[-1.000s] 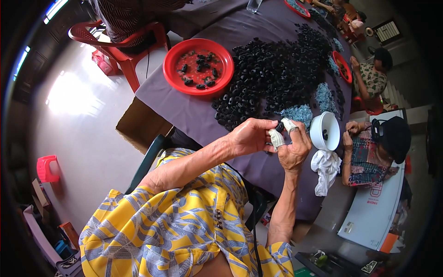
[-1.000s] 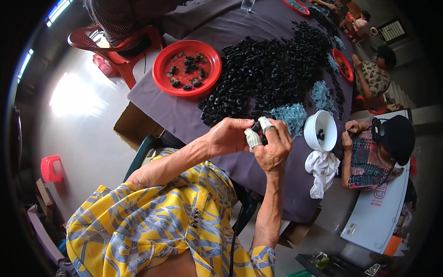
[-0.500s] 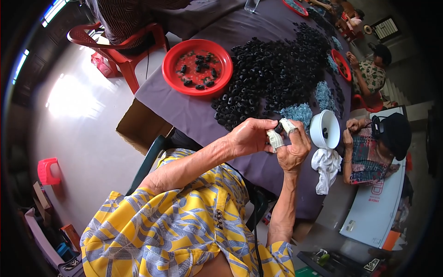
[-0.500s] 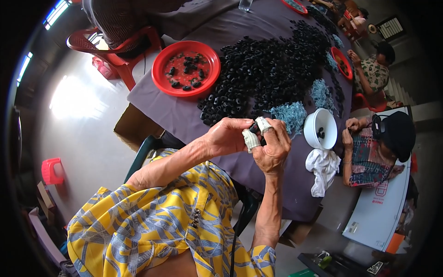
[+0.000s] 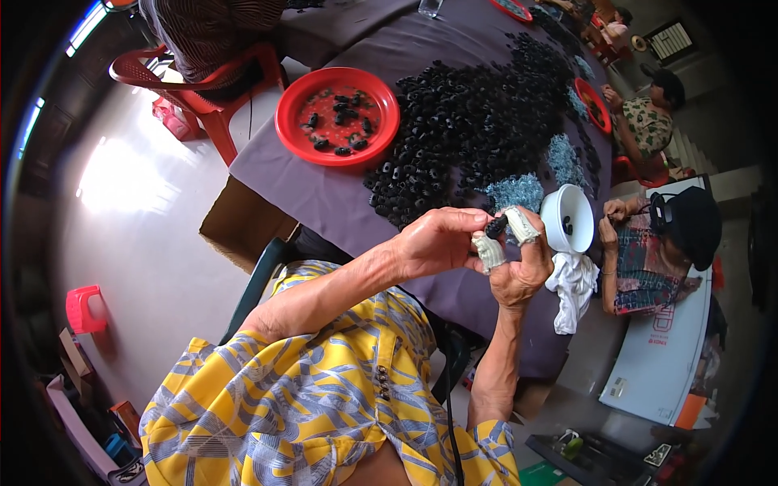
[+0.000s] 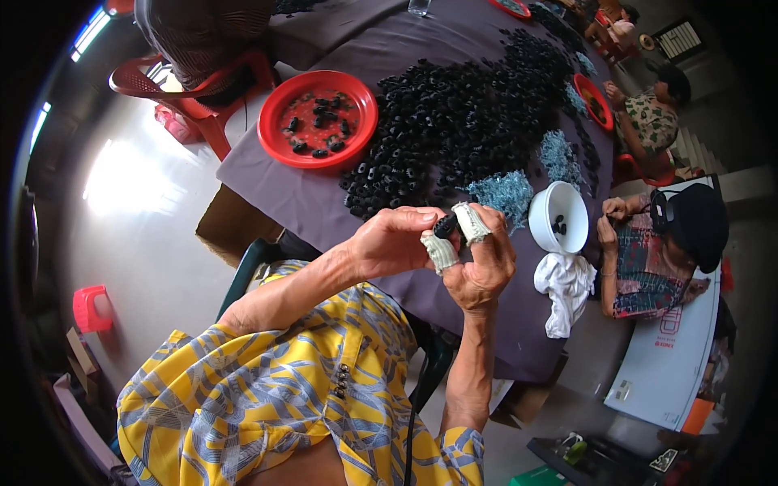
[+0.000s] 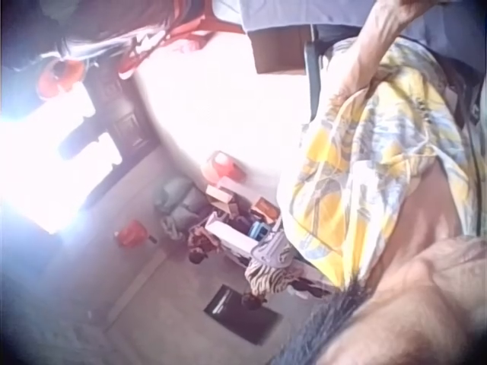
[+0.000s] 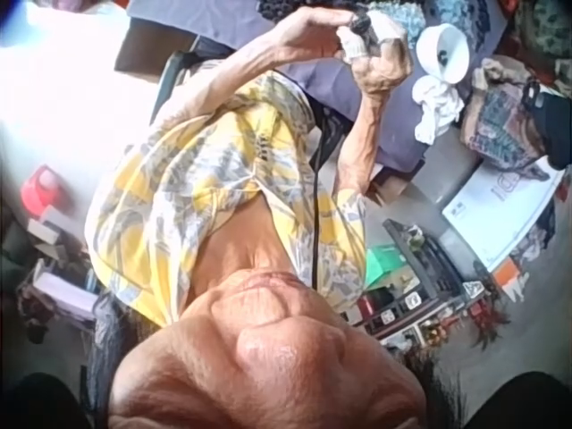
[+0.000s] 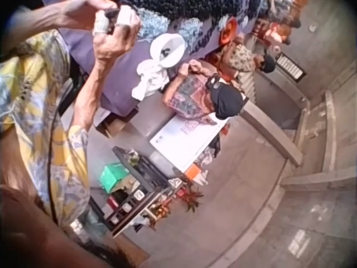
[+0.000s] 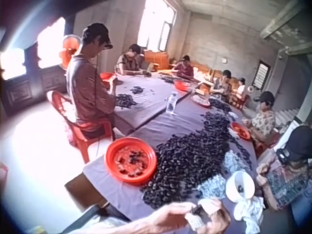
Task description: Manually assembling small black components onto a base by hand.
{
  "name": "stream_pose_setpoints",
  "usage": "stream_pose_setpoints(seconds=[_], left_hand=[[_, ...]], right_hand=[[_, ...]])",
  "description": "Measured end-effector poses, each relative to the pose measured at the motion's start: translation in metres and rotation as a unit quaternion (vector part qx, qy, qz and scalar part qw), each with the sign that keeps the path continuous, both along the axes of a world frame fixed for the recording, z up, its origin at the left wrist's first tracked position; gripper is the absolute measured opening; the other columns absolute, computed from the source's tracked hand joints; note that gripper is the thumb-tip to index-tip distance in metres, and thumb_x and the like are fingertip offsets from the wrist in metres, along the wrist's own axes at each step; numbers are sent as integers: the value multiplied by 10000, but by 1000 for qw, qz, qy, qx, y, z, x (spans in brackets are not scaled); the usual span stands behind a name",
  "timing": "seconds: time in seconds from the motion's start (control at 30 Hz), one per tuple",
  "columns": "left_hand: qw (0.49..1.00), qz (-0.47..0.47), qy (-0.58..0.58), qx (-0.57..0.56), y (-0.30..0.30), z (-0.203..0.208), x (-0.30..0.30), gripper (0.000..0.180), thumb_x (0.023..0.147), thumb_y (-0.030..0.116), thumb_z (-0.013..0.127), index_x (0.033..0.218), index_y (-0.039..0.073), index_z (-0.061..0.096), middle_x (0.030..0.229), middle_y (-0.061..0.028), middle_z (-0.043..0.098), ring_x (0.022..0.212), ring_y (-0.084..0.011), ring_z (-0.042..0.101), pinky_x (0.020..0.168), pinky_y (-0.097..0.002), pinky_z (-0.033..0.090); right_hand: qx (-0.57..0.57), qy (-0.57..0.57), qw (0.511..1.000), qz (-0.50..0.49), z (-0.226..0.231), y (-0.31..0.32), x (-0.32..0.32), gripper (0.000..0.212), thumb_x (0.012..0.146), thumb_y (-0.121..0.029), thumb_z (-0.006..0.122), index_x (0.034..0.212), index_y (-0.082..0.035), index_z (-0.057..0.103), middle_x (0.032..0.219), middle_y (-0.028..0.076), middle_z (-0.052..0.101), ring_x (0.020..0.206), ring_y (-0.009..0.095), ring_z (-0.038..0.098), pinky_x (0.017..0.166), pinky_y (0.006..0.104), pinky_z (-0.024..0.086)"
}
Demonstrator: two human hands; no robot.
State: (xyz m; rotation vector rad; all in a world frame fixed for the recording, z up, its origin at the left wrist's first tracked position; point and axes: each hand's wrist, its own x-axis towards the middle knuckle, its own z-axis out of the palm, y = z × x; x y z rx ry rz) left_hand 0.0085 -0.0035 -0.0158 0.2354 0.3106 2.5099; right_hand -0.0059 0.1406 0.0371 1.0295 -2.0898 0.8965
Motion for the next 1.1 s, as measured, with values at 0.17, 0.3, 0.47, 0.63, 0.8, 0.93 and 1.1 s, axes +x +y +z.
stream_pose_setpoints(seconds=[0.17,0.3,0.47,0.63,0.8,0.93,1.1], left_hand=[[1000,11,18,-20,-2,9,5,144,903,204,558,951,74,601,852,3,573,842,-134,570,793,-368,488],[998,40,25,-51,0,19,8,127,897,191,588,940,74,613,886,10,578,851,-116,569,786,-349,496],[991,80,38,-101,0,34,15,101,884,176,620,878,75,631,950,10,594,823,-98,575,773,-308,490],[971,136,44,-192,3,33,19,104,874,170,639,860,67,640,827,17,604,718,-74,548,701,-247,452],[971,133,58,-190,1,33,20,102,886,122,612,912,25,628,831,-22,606,779,-116,570,772,-270,479],[971,128,67,-193,0,30,20,126,890,150,613,910,27,630,838,-18,607,779,-112,566,777,-265,475],[966,151,32,-208,2,35,20,181,894,227,618,844,55,645,774,10,591,689,-67,532,684,-234,450]], right_hand=[[-77,-113,990,32,-10,4,2,406,761,-243,736,1056,6,611,1009,130,644,905,286,634,782,347,508],[-167,-206,961,76,-18,6,1,410,774,-251,729,1086,-10,614,1045,106,642,960,245,620,836,336,489],[-243,-296,914,137,-19,2,4,418,791,-272,702,1090,4,607,1075,123,622,991,258,603,869,370,476],[-315,-357,853,215,-27,-5,4,456,804,-330,663,1095,15,597,1084,153,600,1006,315,591,903,436,471],[-383,-429,776,258,-32,-8,5,519,744,-421,694,1102,-57,601,1119,121,565,1031,348,563,939,491,452],[-395,-450,753,272,-31,-9,6,506,741,-394,696,1102,-53,601,1139,126,554,1039,347,559,945,495,448],[-317,-410,835,184,-25,-3,7,441,788,-315,692,1093,-9,607,1095,127,597,1016,268,585,905,394,465]])
